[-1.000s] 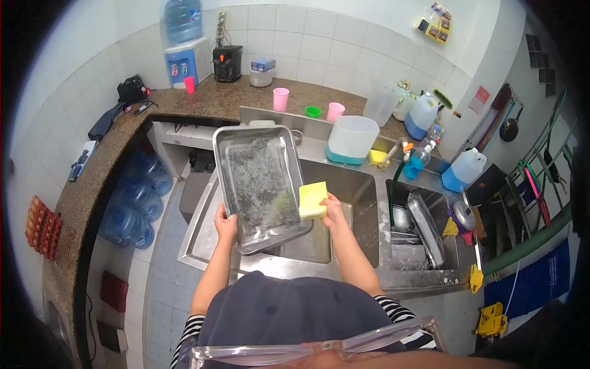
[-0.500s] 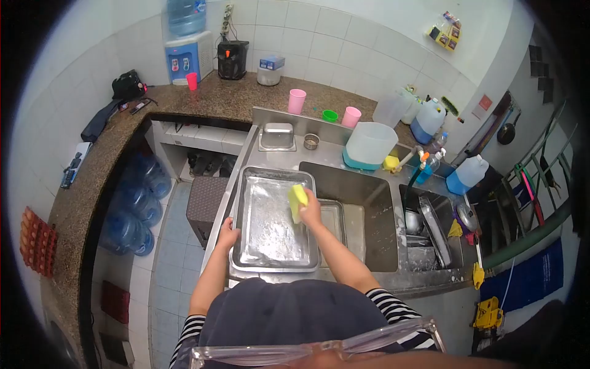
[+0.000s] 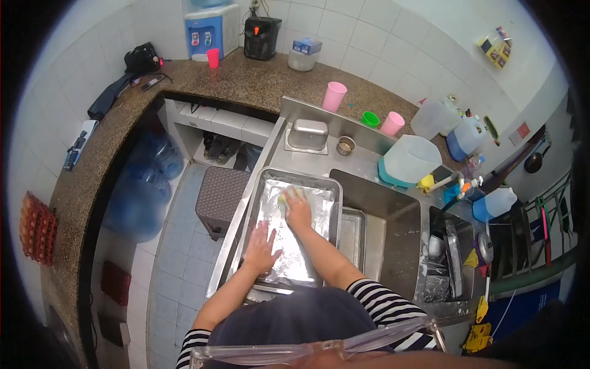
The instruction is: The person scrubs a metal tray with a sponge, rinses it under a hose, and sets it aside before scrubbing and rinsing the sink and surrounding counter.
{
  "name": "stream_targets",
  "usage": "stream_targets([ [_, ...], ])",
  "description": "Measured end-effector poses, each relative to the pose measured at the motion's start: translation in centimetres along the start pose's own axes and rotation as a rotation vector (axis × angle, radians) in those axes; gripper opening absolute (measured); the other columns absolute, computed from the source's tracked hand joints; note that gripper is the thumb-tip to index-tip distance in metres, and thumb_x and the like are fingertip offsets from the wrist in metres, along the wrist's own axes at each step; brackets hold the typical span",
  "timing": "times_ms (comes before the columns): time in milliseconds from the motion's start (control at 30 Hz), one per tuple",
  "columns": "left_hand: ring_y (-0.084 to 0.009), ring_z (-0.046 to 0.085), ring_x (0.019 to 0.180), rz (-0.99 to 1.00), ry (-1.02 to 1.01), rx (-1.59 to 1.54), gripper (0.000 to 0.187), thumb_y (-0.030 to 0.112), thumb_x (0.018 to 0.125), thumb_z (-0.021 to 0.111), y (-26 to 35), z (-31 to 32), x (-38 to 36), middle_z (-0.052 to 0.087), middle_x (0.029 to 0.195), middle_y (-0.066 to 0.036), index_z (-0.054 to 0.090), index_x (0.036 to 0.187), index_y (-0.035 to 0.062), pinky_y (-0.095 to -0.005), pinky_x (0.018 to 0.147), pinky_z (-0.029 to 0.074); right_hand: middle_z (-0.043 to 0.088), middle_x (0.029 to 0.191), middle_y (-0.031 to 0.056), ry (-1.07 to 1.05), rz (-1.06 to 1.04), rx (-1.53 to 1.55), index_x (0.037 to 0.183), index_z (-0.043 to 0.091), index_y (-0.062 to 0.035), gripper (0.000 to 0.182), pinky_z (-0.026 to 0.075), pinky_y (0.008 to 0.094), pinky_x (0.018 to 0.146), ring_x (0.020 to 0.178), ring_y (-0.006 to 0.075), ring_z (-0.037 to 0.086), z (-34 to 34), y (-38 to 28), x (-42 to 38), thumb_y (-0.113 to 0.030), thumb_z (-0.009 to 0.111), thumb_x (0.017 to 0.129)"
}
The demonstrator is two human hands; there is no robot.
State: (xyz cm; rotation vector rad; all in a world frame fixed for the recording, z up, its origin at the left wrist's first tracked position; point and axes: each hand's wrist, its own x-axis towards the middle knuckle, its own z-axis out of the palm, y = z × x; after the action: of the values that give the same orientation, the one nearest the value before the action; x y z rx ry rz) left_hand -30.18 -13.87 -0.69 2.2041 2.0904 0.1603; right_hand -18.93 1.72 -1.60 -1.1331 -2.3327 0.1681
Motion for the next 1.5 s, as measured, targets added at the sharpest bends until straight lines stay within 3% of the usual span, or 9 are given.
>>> stream_targets([
  [100, -0.0356, 0.010, 0.132, 0.109, 0.031, -0.080, 0.073, 0.051, 0.084, 0.036, 0.3, -0.6, 0.3, 0.018, 0.141, -0.021, 0.027, 0.133, -0.0027, -0.0468, 0.107, 0.008, 0.043, 0.128, 0.0135, -0.167, 0.150, 0.092, 0.120, 0.050, -0.0136, 0.048, 0.029, 0.0409, 0.101, 0.119, 0.0331, 0.038, 1.0, -0.9, -0.8, -0.011, 0.056, 0.073],
  [267, -0.0356, 0.022, 0.129, 0.114, 0.015, -0.151, 0.072, 0.050, 0.085, 0.039, 0.0, 0.5, 0.1, 0.028, 0.136, -0.022, 0.028, 0.130, -0.0044, -0.0490, 0.105, 0.011, 0.052, 0.118, 0.0135, -0.269, -0.604, 0.313, 0.110, 0.056, -0.0108, 0.032, 0.035, 0.0414, 0.095, 0.111, 0.0346, 0.046, -0.7, 1.5, 0.4, -0.011, 0.052, 0.078],
  [333, -0.0318, 0.024, 0.129, 0.140, 0.092, -0.307, 0.069, 0.048, 0.085, 0.041, -0.3, -0.2, 0.3, 0.029, 0.135, -0.021, 0.030, 0.130, -0.0032, -0.0483, 0.105, 0.013, 0.050, 0.120, 0.0135, -0.351, -0.130, 0.254, 0.109, 0.056, -0.0096, 0.030, 0.036, 0.0412, 0.092, 0.111, 0.0319, 0.047, -0.4, 2.2, 2.9, -0.011, 0.049, 0.080],
  [600, -0.0298, 0.043, 0.110, -0.075, 0.110, -0.315, 0.047, 0.017, 0.079, 0.051, -1.2, -3.1, 1.1, 0.045, 0.122, -0.019, 0.043, 0.122, -0.0003, -0.0443, 0.095, 0.030, 0.059, 0.105, 0.0143, -0.208, -0.416, 0.478, 0.102, 0.060, -0.0070, 0.034, 0.043, 0.0382, 0.089, 0.111, 0.0296, 0.049, 1.3, -0.8, 0.9, -0.001, 0.055, 0.069],
  [633, -0.0296, 0.047, 0.098, -0.091, 0.489, -0.165, 0.048, 0.010, 0.077, 0.050, -1.2, -3.3, 1.0, 0.047, 0.114, -0.018, 0.041, 0.122, -0.0037, -0.0415, 0.087, 0.034, 0.060, 0.103, 0.0139, -0.192, -0.346, 0.439, 0.098, 0.062, -0.0070, 0.028, 0.044, 0.0369, 0.087, 0.103, 0.0308, 0.054, 1.6, -0.5, 1.6, -0.002, 0.056, 0.070],
  [767, -0.0307, 0.048, 0.098, -0.400, 0.316, -0.158, 0.053, 0.009, 0.078, 0.049, -1.1, -2.4, 1.4, 0.045, 0.115, -0.016, 0.031, 0.125, -0.0094, -0.0363, 0.078, 0.044, 0.060, 0.099, 0.0163, 0.123, 0.001, 0.325, 0.094, 0.062, -0.0034, 0.023, 0.045, 0.0360, 0.084, 0.095, 0.0328, 0.057, 4.2, 0.0, 5.3, -0.002, 0.055, 0.071],
  [933, -0.0325, 0.054, 0.086, -0.482, 0.213, -0.296, 0.045, 0.010, 0.082, 0.047, -2.0, -2.4, 1.4, 0.047, 0.109, -0.021, 0.034, 0.123, -0.0062, -0.0398, 0.068, 0.047, 0.058, 0.106, 0.0173, 0.054, -0.044, 0.314, 0.101, 0.058, -0.0014, 0.033, 0.043, 0.0355, 0.089, 0.104, 0.0312, 0.053, 2.9, -3.8, 1.2, 0.002, 0.054, 0.069],
  [1033, -0.0348, 0.057, 0.077, -0.525, 0.179, -0.383, 0.039, 0.010, 0.084, 0.046, -2.3, -3.1, 1.9, 0.052, 0.100, -0.022, 0.036, 0.119, -0.0036, -0.0429, 0.065, 0.047, 0.056, 0.108, 0.0178, -0.162, -0.479, 0.424, 0.107, 0.056, -0.0012, 0.040, 0.041, 0.0376, 0.091, 0.105, 0.0329, 0.052, 0.4, -2.3, 0.3, 0.005, 0.050, 0.068],
  [1500, -0.0459, 0.055, 0.080, -0.460, 0.141, -0.700, 0.025, 0.008, 0.075, 0.061, -5.2, -2.7, 1.6, 0.056, 0.080, -0.030, 0.044, 0.089, -0.0046, -0.0476, 0.068, 0.044, 0.057, 0.110, 0.0128, -0.133, -0.212, 0.080, 0.105, 0.058, -0.0068, 0.031, 0.042, 0.0359, 0.090, 0.104, 0.0283, 0.053, 0.5, 6.9, 3.9, -0.006, 0.051, 0.075],
])
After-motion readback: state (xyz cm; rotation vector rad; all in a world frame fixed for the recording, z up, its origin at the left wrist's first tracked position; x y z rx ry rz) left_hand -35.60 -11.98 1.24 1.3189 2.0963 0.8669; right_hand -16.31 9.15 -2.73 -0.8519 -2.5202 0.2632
